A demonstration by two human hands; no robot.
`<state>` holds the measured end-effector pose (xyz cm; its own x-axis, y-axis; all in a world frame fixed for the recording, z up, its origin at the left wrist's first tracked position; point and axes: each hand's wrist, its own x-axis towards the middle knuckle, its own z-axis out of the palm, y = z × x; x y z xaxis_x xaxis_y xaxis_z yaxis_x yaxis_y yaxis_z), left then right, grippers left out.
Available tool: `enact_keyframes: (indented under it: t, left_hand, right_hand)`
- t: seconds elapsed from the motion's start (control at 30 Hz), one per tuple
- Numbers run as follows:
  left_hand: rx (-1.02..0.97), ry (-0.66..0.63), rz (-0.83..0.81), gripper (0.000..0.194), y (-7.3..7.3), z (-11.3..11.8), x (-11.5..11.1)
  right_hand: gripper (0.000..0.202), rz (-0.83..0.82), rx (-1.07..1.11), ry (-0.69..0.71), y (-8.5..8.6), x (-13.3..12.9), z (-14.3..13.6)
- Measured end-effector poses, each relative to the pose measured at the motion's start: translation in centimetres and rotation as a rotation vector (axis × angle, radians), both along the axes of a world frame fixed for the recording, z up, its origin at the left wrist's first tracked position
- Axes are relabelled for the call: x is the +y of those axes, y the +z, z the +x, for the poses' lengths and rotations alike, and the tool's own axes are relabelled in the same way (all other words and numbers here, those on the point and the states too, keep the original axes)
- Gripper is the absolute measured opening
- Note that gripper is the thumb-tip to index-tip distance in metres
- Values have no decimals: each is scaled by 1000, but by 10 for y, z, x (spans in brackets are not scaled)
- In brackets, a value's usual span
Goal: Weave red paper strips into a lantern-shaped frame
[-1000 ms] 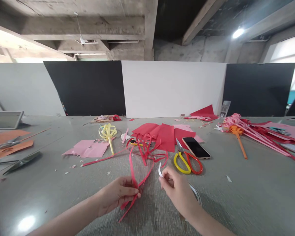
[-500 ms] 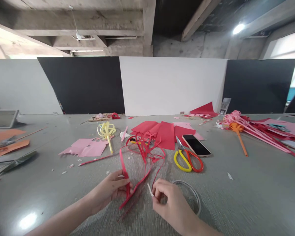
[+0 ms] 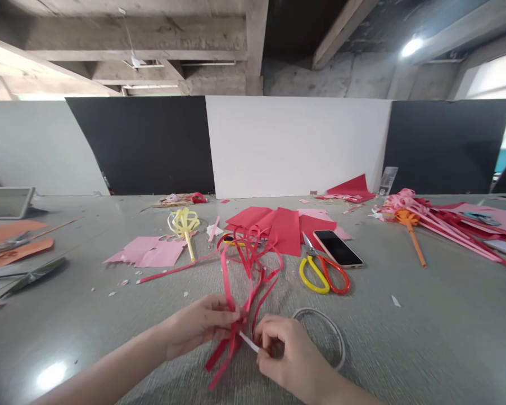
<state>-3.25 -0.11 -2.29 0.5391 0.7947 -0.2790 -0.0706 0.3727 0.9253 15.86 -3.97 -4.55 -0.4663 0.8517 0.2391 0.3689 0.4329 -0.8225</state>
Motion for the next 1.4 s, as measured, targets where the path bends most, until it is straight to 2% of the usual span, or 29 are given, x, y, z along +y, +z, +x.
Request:
enact_keyframes:
  t: [0.2,0.3,0.5,0.63,0.73,0.87,1.07,1.13,1.23,1.3,1.4]
  left_hand:
    - [-20,-257,-23,10,18,9,15]
    - [-42,-302,4,7,21,14,22]
    - [-112,-236,33,9,18,23,33]
    - [-154,-121,56,13,16,29,40]
    - [18,-70,142,14,14,33,43]
    - [324,-61,229,16,16,32,44]
    - [439,-74,371,13,38,22,37]
    - [457,-97,368,13,42,20,32]
    - [385,-107,315,17,35,18,22]
    - [349,-70,316,22,22,17,15]
    - [328,56,325,30,-2,16,8]
  right_hand:
    - [21,33,-37,11,2,-1,-1]
    - [19,56,-49,0,1,-1,0]
    - [17,56,-59,-39,5,-3,0]
    - [20,23,-24,97,10,-5,-4]
    - [24,-33,15,167,15,-7,-5]
    - [30,-58,45,160,17,-10,-3]
    - [27,-110,169,78,13,-5,0]
    - [26,-141,225,45,10,-2,1]
    - [26,-176,307,7,7,0,3]
    - [25,-222,354,-23,7,1,3]
    - [24,-322,429,-27,7,1,2]
